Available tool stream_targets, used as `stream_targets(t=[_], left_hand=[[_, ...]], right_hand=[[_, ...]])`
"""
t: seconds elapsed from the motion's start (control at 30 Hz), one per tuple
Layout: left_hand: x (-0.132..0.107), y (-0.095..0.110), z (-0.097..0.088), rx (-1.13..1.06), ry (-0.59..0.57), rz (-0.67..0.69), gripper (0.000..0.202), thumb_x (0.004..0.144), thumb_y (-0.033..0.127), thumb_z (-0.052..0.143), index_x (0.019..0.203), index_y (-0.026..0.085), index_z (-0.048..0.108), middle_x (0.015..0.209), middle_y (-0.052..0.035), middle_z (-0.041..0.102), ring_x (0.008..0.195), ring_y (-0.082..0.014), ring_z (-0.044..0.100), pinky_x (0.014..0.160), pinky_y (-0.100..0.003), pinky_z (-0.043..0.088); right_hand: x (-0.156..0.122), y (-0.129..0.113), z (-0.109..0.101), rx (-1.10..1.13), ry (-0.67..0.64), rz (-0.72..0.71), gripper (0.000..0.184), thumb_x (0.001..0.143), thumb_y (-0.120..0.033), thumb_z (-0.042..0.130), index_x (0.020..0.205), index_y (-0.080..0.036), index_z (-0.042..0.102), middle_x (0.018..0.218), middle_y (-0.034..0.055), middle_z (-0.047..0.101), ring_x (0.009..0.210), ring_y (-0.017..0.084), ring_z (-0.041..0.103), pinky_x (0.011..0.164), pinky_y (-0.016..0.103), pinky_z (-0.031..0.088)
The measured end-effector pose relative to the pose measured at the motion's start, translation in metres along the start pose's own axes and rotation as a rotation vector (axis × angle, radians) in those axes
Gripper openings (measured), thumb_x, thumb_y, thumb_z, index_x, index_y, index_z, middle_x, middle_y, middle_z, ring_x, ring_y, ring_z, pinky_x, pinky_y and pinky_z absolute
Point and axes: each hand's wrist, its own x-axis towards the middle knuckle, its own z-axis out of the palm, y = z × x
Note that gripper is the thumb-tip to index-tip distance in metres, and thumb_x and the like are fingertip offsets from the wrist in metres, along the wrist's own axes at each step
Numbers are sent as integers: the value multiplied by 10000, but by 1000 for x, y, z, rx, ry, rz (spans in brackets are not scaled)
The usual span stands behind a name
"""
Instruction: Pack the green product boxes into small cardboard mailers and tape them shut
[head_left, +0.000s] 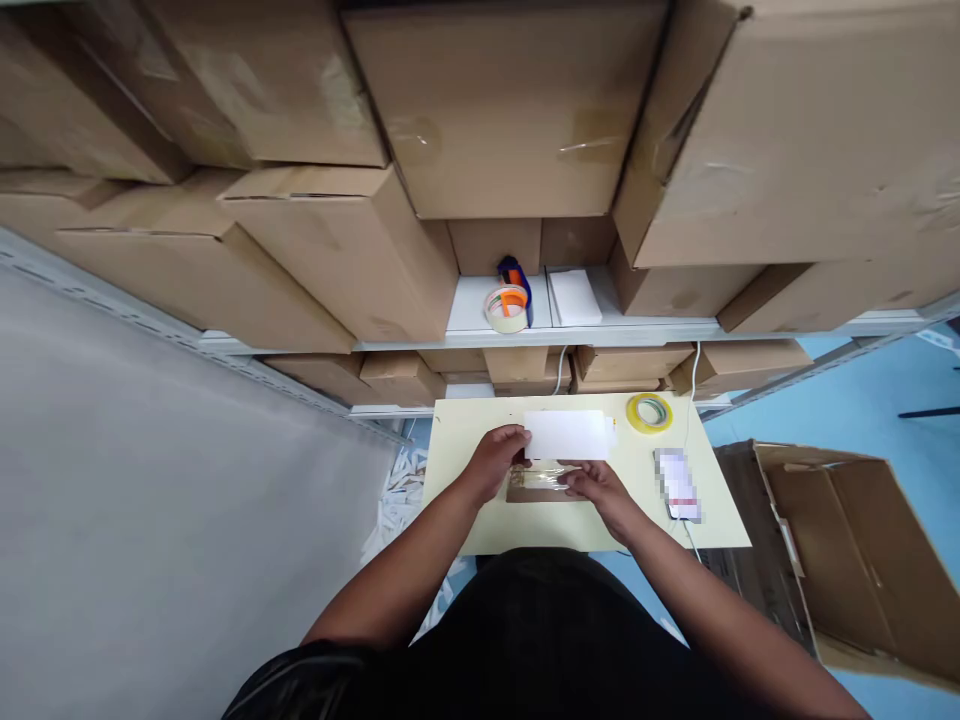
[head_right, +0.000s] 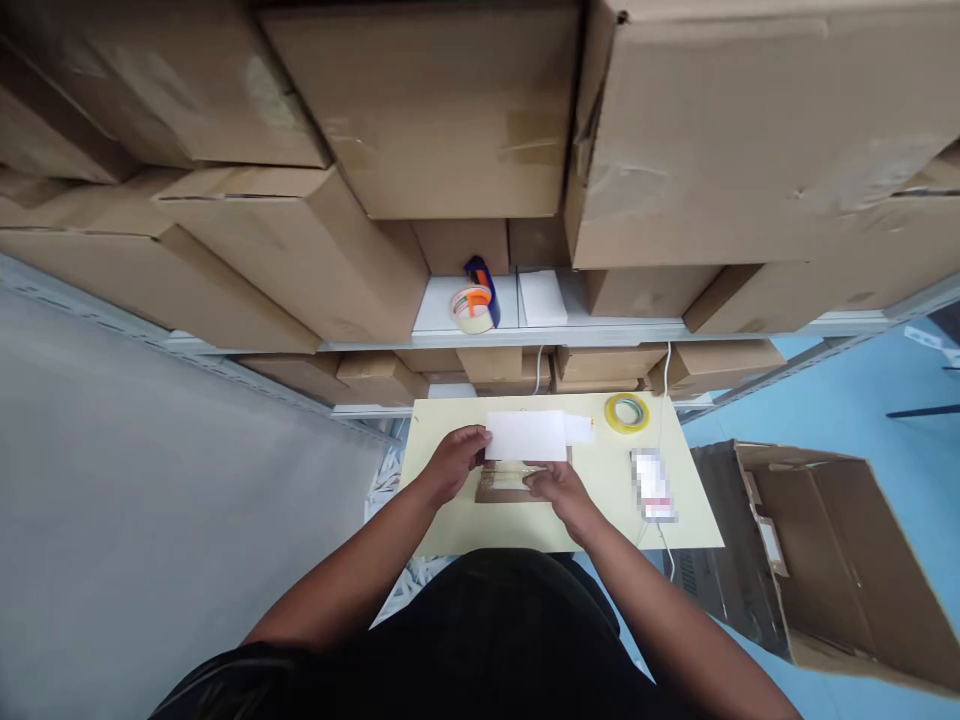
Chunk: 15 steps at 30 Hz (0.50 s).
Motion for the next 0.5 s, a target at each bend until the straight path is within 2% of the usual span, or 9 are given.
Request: stream_targets(t=[0.1,0.17,0.23,0.33,0.5], left_hand=[[-18,1,-4,82,-12,96,399,781,543,758,777,158,654,659,19,571,616,-111,534,628,-250,467],[-28,4,-4,167,-28,142,389,824,532,724,737,159,654,631,17,571,616,-114,529,639,-249,448],[-38,10,-4,228,-50,171,369,840,510,708,724,163,661,643,6,595,642,-127,547,661,-257,452],[-52,26,-3,245,-66,206,302,833,466,702,783,167,698,713,-20,650,710,-156,590,700,-276,479],[-69,55,0,183,-38,284,214,824,379,669,800,168,696,722,-23,653,708,-154,586,714,-281,487]], right_hand=[[-7,-8,31,40,-61,-30,481,725,-482,841,1104,-213,717,1110,83,736,986,243,686,835,378,573],[-6,-18,47,54,2,-48,466,748,-530,821,1047,-184,730,993,78,746,906,233,682,822,374,565],[-3,-30,60,111,100,-63,451,770,-524,808,1026,-161,731,965,83,752,856,230,681,772,361,562],[-2,-50,71,238,197,-95,460,756,-451,836,1088,-158,712,1028,89,760,841,237,696,656,331,557],[-13,-69,76,297,210,-103,489,720,-378,868,1129,-166,703,979,69,765,750,212,693,522,289,536]])
